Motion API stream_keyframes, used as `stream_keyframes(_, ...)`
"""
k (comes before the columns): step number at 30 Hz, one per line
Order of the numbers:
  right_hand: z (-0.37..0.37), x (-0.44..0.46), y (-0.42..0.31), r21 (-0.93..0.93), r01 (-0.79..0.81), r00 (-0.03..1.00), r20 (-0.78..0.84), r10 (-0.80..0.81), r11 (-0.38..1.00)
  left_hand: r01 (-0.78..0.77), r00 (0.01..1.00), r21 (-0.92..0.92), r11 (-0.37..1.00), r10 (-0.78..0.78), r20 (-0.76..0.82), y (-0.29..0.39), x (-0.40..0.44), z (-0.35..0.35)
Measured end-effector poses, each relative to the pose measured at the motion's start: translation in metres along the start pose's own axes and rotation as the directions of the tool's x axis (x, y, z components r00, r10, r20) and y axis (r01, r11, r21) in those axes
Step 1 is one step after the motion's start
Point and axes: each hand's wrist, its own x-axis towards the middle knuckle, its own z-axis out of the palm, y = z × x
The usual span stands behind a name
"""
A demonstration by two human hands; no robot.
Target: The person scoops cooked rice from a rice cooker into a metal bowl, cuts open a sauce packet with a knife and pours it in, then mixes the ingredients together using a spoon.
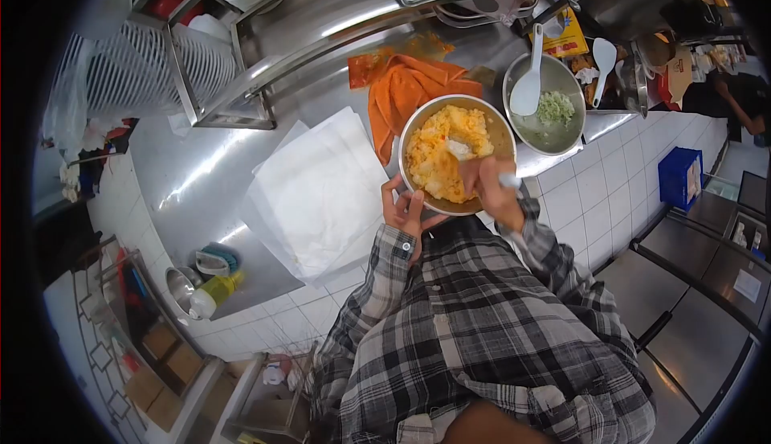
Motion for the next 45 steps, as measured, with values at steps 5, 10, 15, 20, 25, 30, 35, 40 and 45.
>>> stream_keyframes(5, 0.001, 0.002, 0.024, 0.050, -0.155, 0.983, -0.093, 0.159, 0.987, 0.011, 1.000, 0.009, 1.000, -0.011, 0.008, 0.002, -0.004, 0.002)
stream_keyframes(10, -0.028, 0.044, -0.011, 0.022, 0.062, 0.994, -0.089, -0.060, 0.998, 0.038, 0.999, 0.056, 0.998, -0.036, -0.030, 0.004, 0.001, 0.001)
stream_keyframes(15, -0.023, 0.052, 0.021, 0.172, -0.178, 0.983, -0.016, 0.183, 0.969, 0.050, 0.999, 0.116, 0.992, -0.048, -0.020, -0.001, 0.002, -0.008)
stream_keyframes(20, 0.009, 0.016, 0.002, 0.173, -0.093, 0.995, -0.015, 0.097, 0.981, 0.009, 1.000, 0.069, 0.998, -0.010, 0.009, 0.002, 0.000, -0.003)
stream_keyframes(25, -0.010, 0.027, 0.015, 0.184, -0.208, 0.970, -0.088, 0.227, 0.961, 0.014, 1.000, 0.087, 0.996, -0.013, -0.010, -0.002, -0.006, -0.004)
stream_keyframes(30, -0.012, 0.030, 0.005, 0.372, -0.146, 0.988, 0.010, 0.153, 0.917, 0.025, 0.998, 0.084, 0.996, -0.020, -0.064, 0.000, 0.000, 0.000)
stream_keyframes(35, -0.010, 0.039, 0.021, 0.072, -0.175, 0.980, -0.080, 0.181, 0.982, 0.012, 0.998, 0.115, 0.993, -0.005, -0.063, 0.005, -0.001, 0.005)
stream_keyframes(40, -0.021, 0.030, -0.013, 0.518, -0.046, 0.998, -0.022, 0.067, 0.854, -0.242, 0.961, 0.500, 0.831, 0.277, 0.004, 0.025, -0.004, -0.046)
stream_keyframes(45, -0.005, 0.023, 0.019, 0.212, -0.217, 0.966, -0.097, 0.241, 0.953, -0.288, 0.828, 0.912, 0.293, 0.555, 0.082, 0.029, 0.004, -0.054)
